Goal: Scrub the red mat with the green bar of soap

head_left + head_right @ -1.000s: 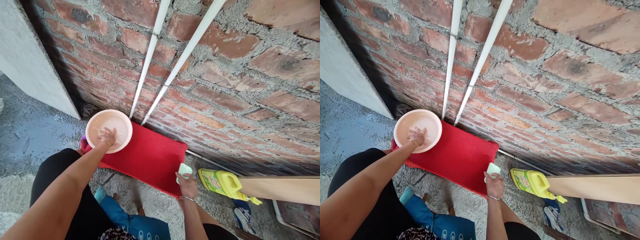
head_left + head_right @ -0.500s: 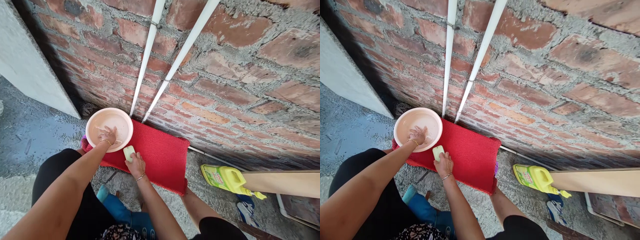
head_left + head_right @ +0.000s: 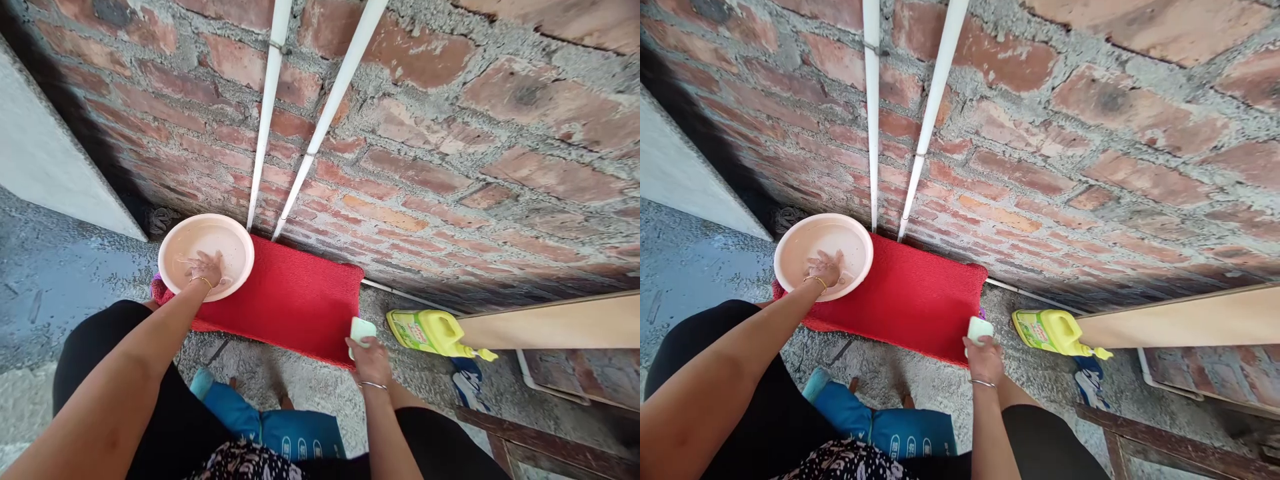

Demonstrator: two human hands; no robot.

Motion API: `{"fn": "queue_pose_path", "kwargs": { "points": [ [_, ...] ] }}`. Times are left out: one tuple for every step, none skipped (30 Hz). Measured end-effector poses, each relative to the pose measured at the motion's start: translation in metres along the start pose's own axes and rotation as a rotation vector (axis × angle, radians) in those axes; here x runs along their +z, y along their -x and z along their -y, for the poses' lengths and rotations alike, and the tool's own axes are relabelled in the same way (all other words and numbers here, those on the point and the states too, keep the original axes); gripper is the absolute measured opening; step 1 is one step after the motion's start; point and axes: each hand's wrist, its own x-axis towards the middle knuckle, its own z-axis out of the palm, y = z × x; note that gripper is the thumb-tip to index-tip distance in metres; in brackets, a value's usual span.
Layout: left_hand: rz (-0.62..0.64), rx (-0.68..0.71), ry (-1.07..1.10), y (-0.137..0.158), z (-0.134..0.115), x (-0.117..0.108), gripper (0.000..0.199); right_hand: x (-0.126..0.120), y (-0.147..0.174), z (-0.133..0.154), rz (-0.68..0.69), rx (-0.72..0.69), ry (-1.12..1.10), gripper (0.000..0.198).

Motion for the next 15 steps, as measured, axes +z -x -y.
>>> {"fn": "queue_pose_path", "kwargs": {
  "points": [
    [0.000, -0.004, 0.005, 0.000, 0.000, 0.000, 0.097, 0.003, 0.010, 0.018, 0.016, -0.025, -0.021, 0.035],
    [-0.001, -0.008, 0.004, -0.001, 0.000, 0.000, 0.098, 0.007, 0.024, 0.040, 0.035, -0.066, -0.050, 0.035],
    [-0.002, -0.010, -0.001, -0.001, 0.000, 0.000, 0.098, 0.012, 0.041, 0.065, 0.069, -0.150, -0.074, 0.033],
    [-0.004, -0.009, -0.008, -0.001, 0.000, 0.000, 0.097, 0.018, 0.059, 0.091, 0.109, -0.255, -0.093, 0.030],
    [-0.006, -0.006, -0.016, -0.001, 0.000, 0.000, 0.097, 0.025, 0.079, 0.117, 0.150, -0.376, -0.108, 0.027],
    [-0.009, -0.001, -0.024, -0.001, 0.000, 0.000, 0.096, 0.032, 0.097, 0.141, 0.186, -0.486, -0.113, 0.025],
    [-0.011, 0.004, -0.032, 0.000, 0.000, 0.000, 0.096, 0.039, 0.114, 0.162, 0.219, -0.587, -0.113, 0.024],
    [-0.011, 0.008, -0.040, 0.000, 0.000, 0.000, 0.095, 0.045, 0.127, 0.179, 0.249, -0.666, -0.107, 0.025],
    [-0.011, 0.013, -0.047, 0.001, 0.000, -0.001, 0.094, 0.051, 0.138, 0.193, 0.270, -0.724, -0.093, 0.025],
    [-0.010, 0.016, -0.052, 0.002, 0.001, -0.001, 0.094, 0.055, 0.144, 0.202, 0.283, -0.767, -0.075, 0.027],
    [-0.010, 0.018, -0.056, 0.002, 0.001, -0.002, 0.094, 0.058, 0.147, 0.206, 0.289, -0.794, -0.054, 0.027],
    [-0.010, 0.020, -0.056, 0.003, 0.001, -0.002, 0.094, 0.059, 0.146, 0.205, 0.287, -0.807, -0.031, 0.028],
    [-0.011, 0.019, -0.054, 0.003, 0.001, -0.002, 0.094, 0.060, 0.142, 0.199, 0.280, -0.809, -0.010, 0.028],
    [-0.010, 0.017, -0.049, 0.003, 0.000, -0.002, 0.095, 0.059, 0.136, 0.189, 0.269, -0.795, 0.010, 0.027],
    [-0.007, 0.013, -0.042, 0.002, 0.000, -0.002, 0.095, 0.057, 0.129, 0.175, 0.255, -0.765, 0.031, 0.026]
  ]
}}
